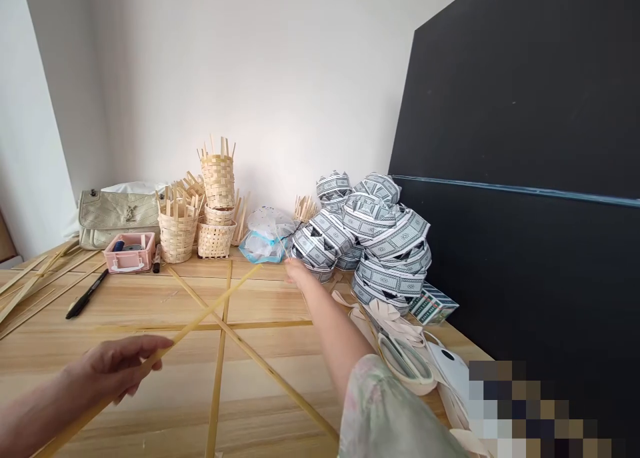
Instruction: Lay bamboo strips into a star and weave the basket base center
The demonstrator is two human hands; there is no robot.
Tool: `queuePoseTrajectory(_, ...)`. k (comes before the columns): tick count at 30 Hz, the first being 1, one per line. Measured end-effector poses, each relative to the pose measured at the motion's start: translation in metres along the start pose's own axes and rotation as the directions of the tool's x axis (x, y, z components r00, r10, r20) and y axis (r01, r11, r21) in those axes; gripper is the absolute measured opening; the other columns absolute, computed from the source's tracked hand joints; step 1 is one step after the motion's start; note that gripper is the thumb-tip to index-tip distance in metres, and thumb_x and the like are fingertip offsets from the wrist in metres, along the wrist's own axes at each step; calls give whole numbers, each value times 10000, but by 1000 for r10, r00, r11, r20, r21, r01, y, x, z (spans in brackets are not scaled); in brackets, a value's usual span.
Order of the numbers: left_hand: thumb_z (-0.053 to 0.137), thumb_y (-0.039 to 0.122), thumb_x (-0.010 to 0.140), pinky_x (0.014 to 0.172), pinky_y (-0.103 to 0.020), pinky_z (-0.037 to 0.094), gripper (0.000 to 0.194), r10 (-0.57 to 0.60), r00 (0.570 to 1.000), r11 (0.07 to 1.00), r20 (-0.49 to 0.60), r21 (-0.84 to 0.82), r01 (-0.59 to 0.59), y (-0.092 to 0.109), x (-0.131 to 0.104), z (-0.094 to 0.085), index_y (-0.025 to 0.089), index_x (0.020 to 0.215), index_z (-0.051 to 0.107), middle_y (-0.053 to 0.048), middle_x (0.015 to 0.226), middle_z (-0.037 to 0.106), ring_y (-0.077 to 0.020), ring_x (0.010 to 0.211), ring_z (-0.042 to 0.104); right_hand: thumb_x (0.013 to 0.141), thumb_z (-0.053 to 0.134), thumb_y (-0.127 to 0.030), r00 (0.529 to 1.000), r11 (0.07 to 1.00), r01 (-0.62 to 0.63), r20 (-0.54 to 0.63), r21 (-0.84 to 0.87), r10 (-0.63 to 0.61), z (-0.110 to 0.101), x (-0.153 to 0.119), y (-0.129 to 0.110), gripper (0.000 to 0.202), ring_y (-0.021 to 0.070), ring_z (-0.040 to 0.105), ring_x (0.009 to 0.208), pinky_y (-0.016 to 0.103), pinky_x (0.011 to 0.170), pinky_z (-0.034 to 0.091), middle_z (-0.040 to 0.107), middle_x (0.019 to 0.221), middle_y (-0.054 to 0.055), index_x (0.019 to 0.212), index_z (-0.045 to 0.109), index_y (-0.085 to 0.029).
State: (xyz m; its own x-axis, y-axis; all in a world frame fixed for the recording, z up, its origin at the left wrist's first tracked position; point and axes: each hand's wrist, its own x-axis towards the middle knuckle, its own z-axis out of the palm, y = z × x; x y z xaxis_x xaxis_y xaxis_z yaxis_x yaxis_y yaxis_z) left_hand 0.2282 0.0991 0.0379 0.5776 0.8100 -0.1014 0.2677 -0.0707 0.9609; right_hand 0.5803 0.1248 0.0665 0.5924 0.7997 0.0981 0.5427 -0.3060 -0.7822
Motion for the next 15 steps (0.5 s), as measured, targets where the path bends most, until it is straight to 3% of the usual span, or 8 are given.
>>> queuePoseTrajectory(3, 614, 293, 513, 422, -224, 365, 371, 50, 998, 998, 40, -31, -49, 7, 16, 6, 186, 867, 633, 11, 629, 588, -95, 432, 445, 837, 407, -143, 992, 998, -50, 121, 47, 44, -17, -23, -45, 225, 112, 605, 611, 192, 480, 443, 612, 884, 82, 1048, 487, -141)
queuePoseTrajectory(8, 578, 275, 581, 517, -241, 391, 337, 95, 991, 990, 94, 97, -104, 23, 44, 24, 159, 897, 607, 50, 482, 519, -120, 484, 497, 788, 395, -112, 976, 982, 51, 201, 184, -89, -60, -88, -111, 352, 67, 535, 402, 132, 308, 208, 620, 782, 45, 1136, 408, -163)
queuePoseTrajectory(11, 557, 260, 594, 505, -231, 383, 272, 119, 986, 985, 117, 111, -132, 26, 58, 40, 146, 834, 616, 43, 507, 517, -111, 489, 487, 769, 409, -151, 960, 957, 91, 230, 274, -157, -81, -144, -113, 336, 75, 536, 405, 135, 300, 188, 630, 763, 33, 1101, 455, -181)
queuePoseTrajectory(15, 544, 209, 560, 475, -214, 372, 254, 106, 987, 993, 122, 42, -112, 17, 72, 57, 136, 796, 604, 35, 611, 528, -88, 492, 467, 746, 478, -270, 975, 943, 22, 201, 332, -94, -102, -218, -76, 357, 83, 524, 411, 151, 302, 193, 635, 774, 33, 1096, 490, -202)
